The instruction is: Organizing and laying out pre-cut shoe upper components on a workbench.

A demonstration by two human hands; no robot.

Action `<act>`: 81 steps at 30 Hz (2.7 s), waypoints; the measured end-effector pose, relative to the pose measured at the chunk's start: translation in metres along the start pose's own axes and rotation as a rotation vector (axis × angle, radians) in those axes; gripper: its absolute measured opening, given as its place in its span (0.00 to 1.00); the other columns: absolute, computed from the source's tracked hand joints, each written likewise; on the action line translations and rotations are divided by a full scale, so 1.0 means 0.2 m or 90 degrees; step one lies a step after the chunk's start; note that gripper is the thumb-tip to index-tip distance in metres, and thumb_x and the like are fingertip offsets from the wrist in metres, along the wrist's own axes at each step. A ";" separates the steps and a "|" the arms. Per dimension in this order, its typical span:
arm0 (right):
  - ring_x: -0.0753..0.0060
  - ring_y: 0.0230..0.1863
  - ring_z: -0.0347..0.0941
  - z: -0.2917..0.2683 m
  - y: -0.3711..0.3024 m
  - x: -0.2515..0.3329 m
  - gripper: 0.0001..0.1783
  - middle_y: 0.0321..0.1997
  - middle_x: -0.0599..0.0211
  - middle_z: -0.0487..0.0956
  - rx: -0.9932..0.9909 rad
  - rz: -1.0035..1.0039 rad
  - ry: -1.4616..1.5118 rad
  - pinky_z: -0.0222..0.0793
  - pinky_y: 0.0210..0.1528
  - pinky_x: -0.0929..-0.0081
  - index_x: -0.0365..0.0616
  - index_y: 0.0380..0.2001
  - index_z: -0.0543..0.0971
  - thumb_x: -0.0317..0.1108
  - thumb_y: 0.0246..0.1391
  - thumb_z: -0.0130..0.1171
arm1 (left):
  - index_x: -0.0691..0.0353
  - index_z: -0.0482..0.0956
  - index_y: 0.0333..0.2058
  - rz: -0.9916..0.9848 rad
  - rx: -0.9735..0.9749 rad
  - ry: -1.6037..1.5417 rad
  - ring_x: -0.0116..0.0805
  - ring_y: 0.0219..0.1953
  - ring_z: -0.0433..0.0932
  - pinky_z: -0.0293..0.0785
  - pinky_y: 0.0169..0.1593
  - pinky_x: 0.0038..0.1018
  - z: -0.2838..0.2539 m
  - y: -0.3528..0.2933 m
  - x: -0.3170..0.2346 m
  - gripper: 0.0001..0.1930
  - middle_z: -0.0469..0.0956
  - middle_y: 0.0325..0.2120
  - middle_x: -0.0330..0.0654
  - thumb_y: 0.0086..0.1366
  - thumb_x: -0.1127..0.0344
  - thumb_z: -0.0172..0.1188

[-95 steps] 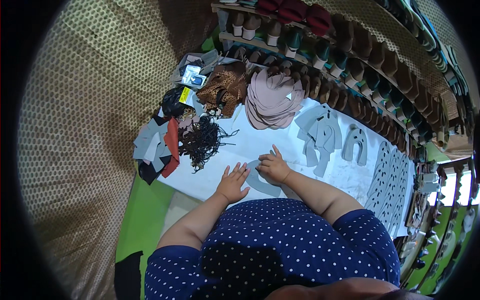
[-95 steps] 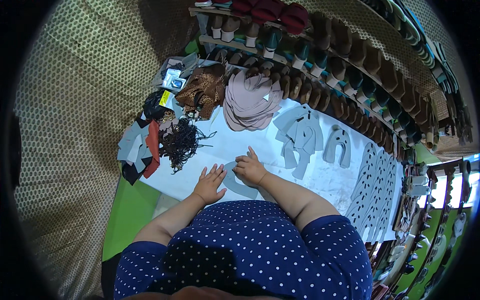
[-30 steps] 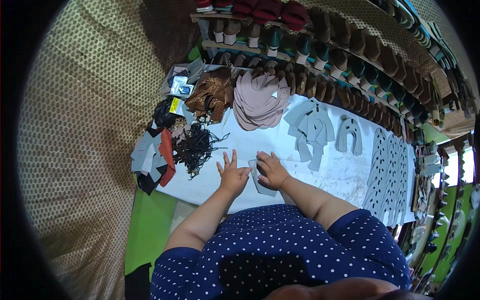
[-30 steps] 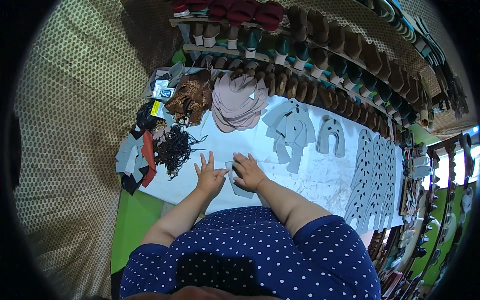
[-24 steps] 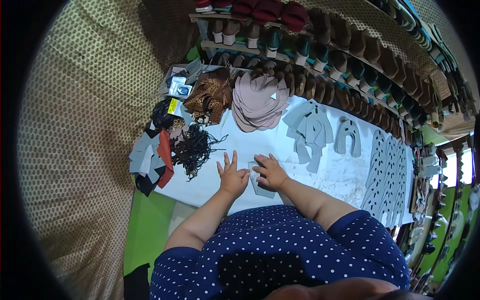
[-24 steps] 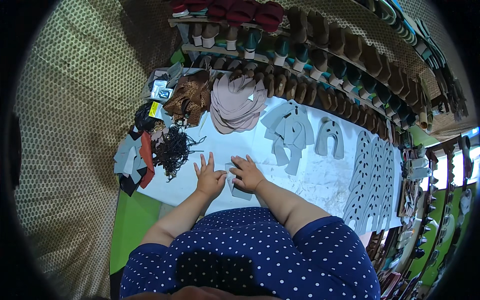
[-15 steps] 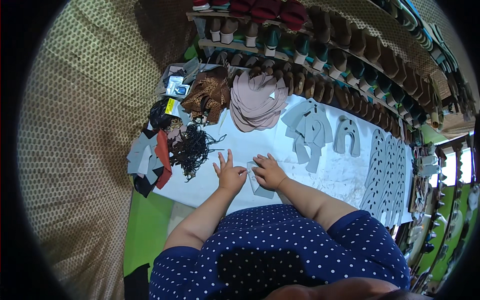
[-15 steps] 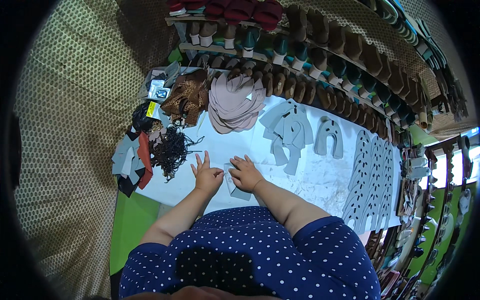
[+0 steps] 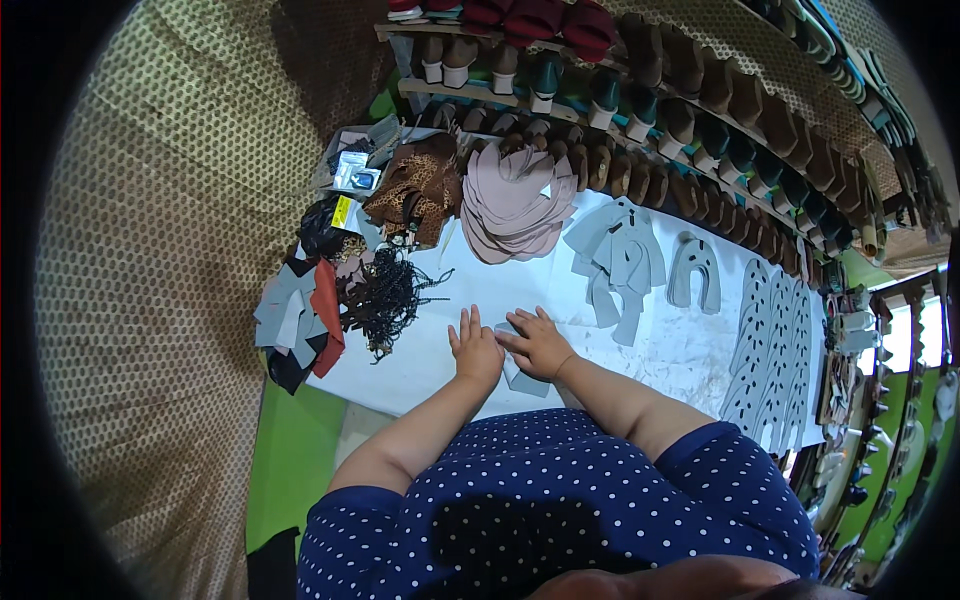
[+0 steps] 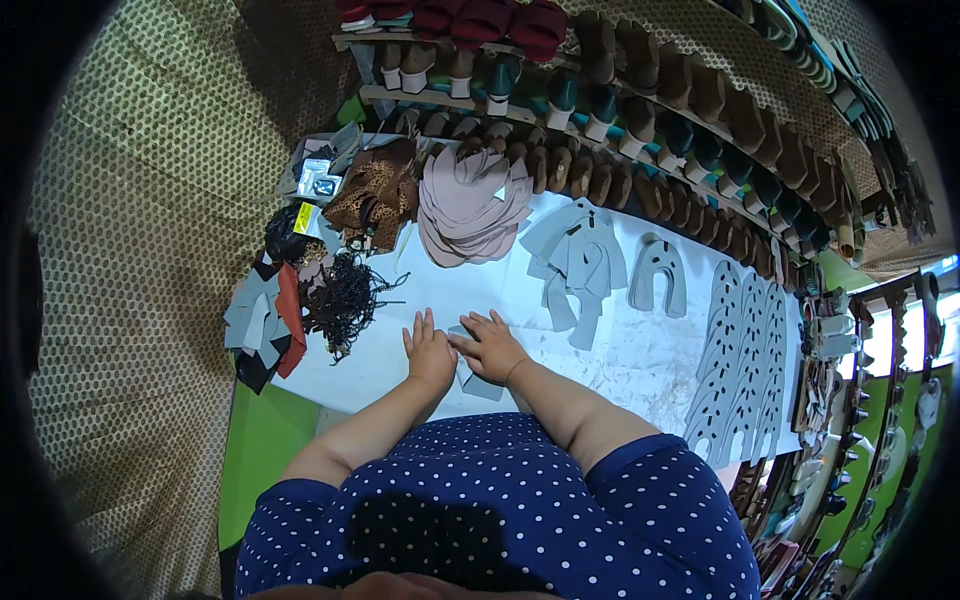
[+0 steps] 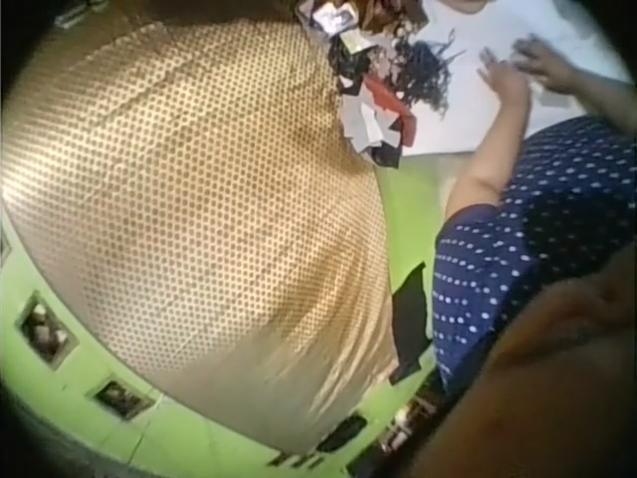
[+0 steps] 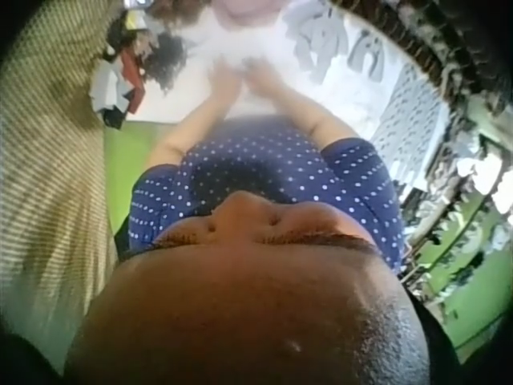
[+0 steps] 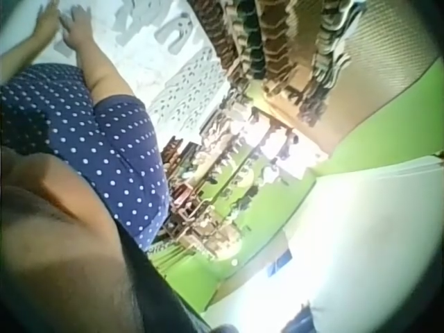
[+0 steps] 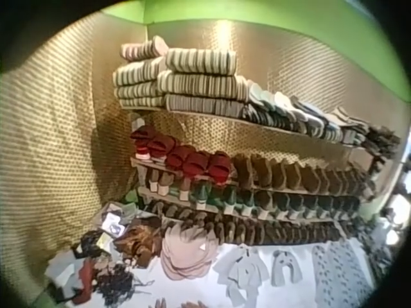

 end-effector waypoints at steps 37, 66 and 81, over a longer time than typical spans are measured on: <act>0.45 0.75 0.55 0.02 0.02 0.00 0.29 0.74 0.55 0.63 0.038 0.017 -0.033 0.44 0.74 0.36 0.68 0.61 0.77 0.40 0.52 0.58 | 0.60 0.80 0.27 0.066 -0.163 -0.061 0.60 0.70 0.58 0.52 0.70 0.52 0.06 -0.01 0.10 0.05 0.58 0.69 0.61 0.58 0.67 0.63; 0.48 0.75 0.54 0.03 0.01 -0.01 0.25 0.73 0.58 0.64 0.042 0.026 -0.041 0.43 0.75 0.39 0.69 0.61 0.76 0.43 0.59 0.58 | 0.67 0.77 0.34 0.103 -0.145 -0.061 0.55 0.68 0.62 0.54 0.70 0.49 0.05 -0.03 0.12 0.11 0.66 0.64 0.55 0.52 0.69 0.61; 0.51 0.75 0.54 0.03 -0.01 -0.05 0.36 0.75 0.59 0.62 0.025 0.031 0.051 0.40 0.77 0.43 0.50 0.72 0.60 0.47 0.62 0.51 | 0.63 0.74 0.35 0.067 -0.137 -0.107 0.64 0.68 0.58 0.54 0.70 0.50 0.01 -0.07 0.18 0.07 0.62 0.66 0.60 0.57 0.72 0.57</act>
Point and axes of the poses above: each hand's wrist, its own y-axis towards the middle knuckle, its own z-axis out of the palm, x = y × z, the point moved 1 cm from there along y, towards the middle knuckle
